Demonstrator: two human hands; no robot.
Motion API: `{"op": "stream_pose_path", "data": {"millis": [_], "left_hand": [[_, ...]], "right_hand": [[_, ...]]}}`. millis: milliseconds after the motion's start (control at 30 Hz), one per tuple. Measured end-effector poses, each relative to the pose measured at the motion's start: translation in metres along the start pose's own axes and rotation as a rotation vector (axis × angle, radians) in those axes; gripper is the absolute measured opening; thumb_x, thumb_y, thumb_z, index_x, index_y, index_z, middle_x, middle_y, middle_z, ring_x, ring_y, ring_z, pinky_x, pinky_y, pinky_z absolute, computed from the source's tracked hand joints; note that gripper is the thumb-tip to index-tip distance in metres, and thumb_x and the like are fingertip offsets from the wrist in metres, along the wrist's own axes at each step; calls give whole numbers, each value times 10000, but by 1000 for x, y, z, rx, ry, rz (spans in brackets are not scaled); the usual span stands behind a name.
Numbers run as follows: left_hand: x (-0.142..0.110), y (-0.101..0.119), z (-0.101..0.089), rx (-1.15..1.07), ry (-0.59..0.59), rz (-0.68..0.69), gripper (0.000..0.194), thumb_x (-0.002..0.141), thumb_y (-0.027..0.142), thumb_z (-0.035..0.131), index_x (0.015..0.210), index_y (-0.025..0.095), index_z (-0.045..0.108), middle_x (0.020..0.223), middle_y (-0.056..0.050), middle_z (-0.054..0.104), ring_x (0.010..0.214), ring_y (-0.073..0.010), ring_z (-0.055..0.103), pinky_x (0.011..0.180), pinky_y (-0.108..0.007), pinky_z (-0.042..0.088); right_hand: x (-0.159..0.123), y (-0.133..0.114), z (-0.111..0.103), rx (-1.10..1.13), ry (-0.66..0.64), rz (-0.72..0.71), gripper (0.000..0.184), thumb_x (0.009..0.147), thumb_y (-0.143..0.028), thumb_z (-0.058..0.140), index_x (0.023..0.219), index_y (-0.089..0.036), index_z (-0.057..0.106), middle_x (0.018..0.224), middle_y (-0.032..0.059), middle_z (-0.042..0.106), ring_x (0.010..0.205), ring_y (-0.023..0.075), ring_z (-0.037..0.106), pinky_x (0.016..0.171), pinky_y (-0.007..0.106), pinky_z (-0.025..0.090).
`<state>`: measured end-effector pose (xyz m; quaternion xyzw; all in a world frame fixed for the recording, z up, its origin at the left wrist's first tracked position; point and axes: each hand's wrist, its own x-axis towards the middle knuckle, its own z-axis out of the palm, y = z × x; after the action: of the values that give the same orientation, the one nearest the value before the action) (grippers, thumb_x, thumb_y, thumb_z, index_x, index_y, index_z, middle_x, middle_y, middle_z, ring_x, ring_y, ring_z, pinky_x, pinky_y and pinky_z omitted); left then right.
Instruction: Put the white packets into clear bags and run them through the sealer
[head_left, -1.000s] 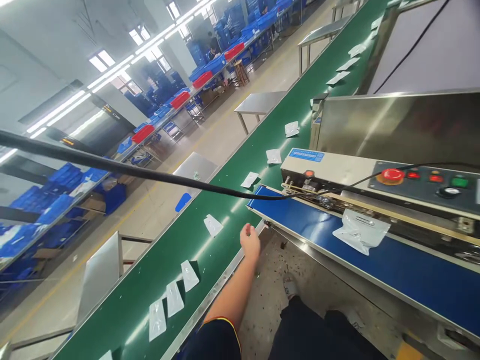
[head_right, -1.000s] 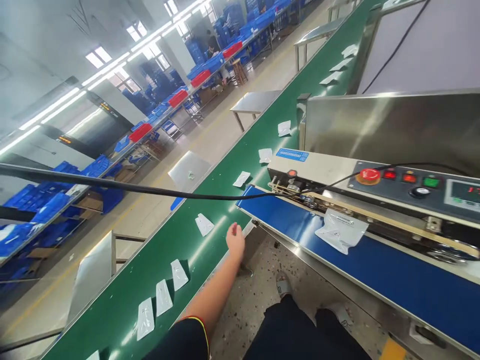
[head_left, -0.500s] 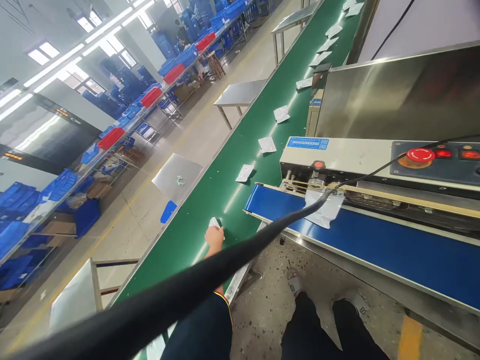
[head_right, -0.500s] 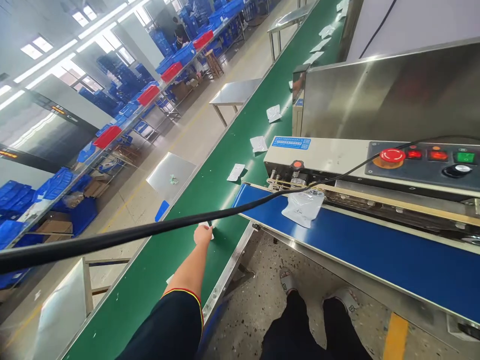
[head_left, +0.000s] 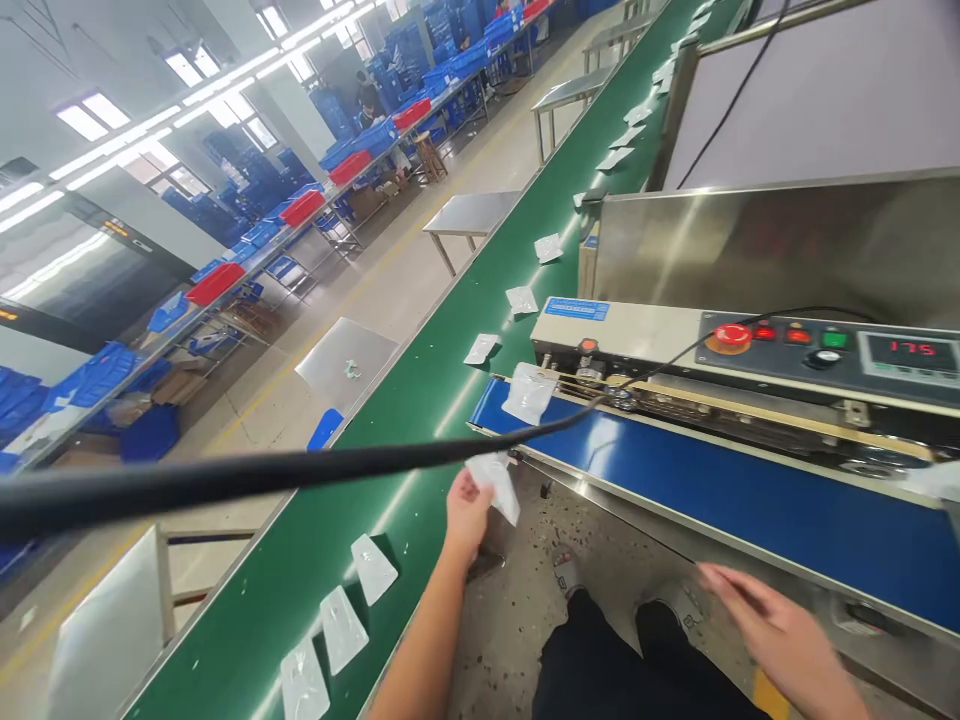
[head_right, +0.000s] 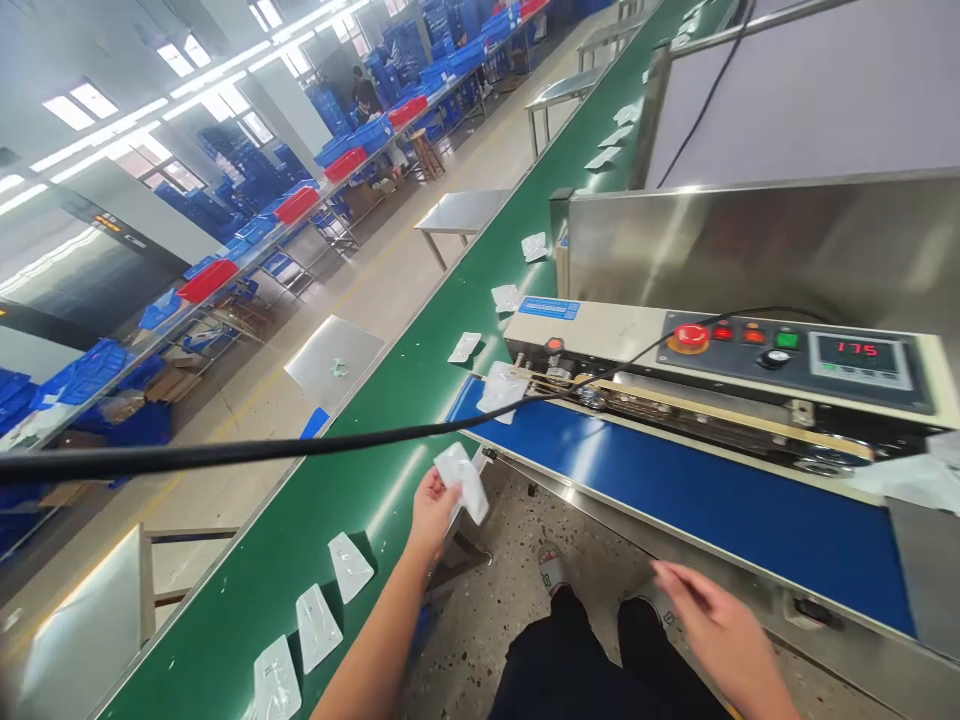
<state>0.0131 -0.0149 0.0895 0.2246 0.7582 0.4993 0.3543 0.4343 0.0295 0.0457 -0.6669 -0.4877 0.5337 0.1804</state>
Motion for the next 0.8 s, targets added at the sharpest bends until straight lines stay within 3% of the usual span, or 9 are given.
{"op": "stream_pose_path", "data": {"millis": [100,133,200,300,400,500,567,700,800], "left_hand": [[-46,35,58,-126,-589,29,602,775,457,999,1258,160,799,1184,-165,849,1095,-309,794,1032,-435,618],[-57,45,76,-104,-739,57,572,795,465,995,1242,157,817,1179,-163,849,1095,-312,790,1041,-440,614],[-72,62,112,-44,-884,130,506,848,476,964,1217,152,842,1164,-156,849,1086,-308,777,1048,-439,609],[-81,71,167,-72,-882,158,635,855,515,954,1355,152,810,1209,-166,839,1083,-297,773,1037,-437,620],[-89,63,220,-132,-806,85,818,803,572,982,1472,158,758,1378,-215,795,1107,-313,793,1025,-475,647],[-105,52,265,-59,-780,161,573,853,621,923,1205,169,883,1336,-193,828,1164,-355,792,1103,-525,631],[-116,48,289,-26,-792,224,506,906,633,860,1113,173,903,1238,-172,862,1139,-349,797,1095,-512,634],[-134,48,324,47,-841,167,563,926,580,836,1254,124,874,1116,-162,877,921,-276,790,878,-411,656],[-142,53,341,187,-885,271,427,998,521,741,1093,139,907,1016,-144,878,897,-277,776,856,-393,613]], "right_hand": [[4,-51,21,207,-176,-248,639,855,-795,764,1237,-294,870,1374,146,795,1327,458,700,1131,604,580],[6,-66,23,282,-249,-319,667,857,-767,789,1307,-277,844,1444,143,765,1348,439,691,1147,579,570],[10,-86,17,393,-392,-391,650,889,-729,806,1315,-239,824,1404,156,778,1245,408,740,1102,549,595],[11,-91,-9,453,-346,-395,649,896,-744,831,1241,-195,817,1210,166,826,1070,384,782,977,506,643],[12,-75,-38,418,1,-332,700,777,-805,896,1097,-189,802,1044,159,832,922,373,781,808,452,660],[13,-59,-63,392,241,-264,715,683,-847,910,957,-199,782,959,155,821,830,357,761,728,432,650],[11,-51,-80,458,288,-222,759,661,-860,913,993,-188,795,952,157,819,854,367,766,733,428,656],[4,-39,-113,583,280,-169,804,645,-863,951,1046,-181,809,862,128,794,830,368,764,692,406,656],[4,-29,-131,657,332,-182,796,621,-864,979,998,-185,806,850,122,786,811,355,752,702,410,658]]}}
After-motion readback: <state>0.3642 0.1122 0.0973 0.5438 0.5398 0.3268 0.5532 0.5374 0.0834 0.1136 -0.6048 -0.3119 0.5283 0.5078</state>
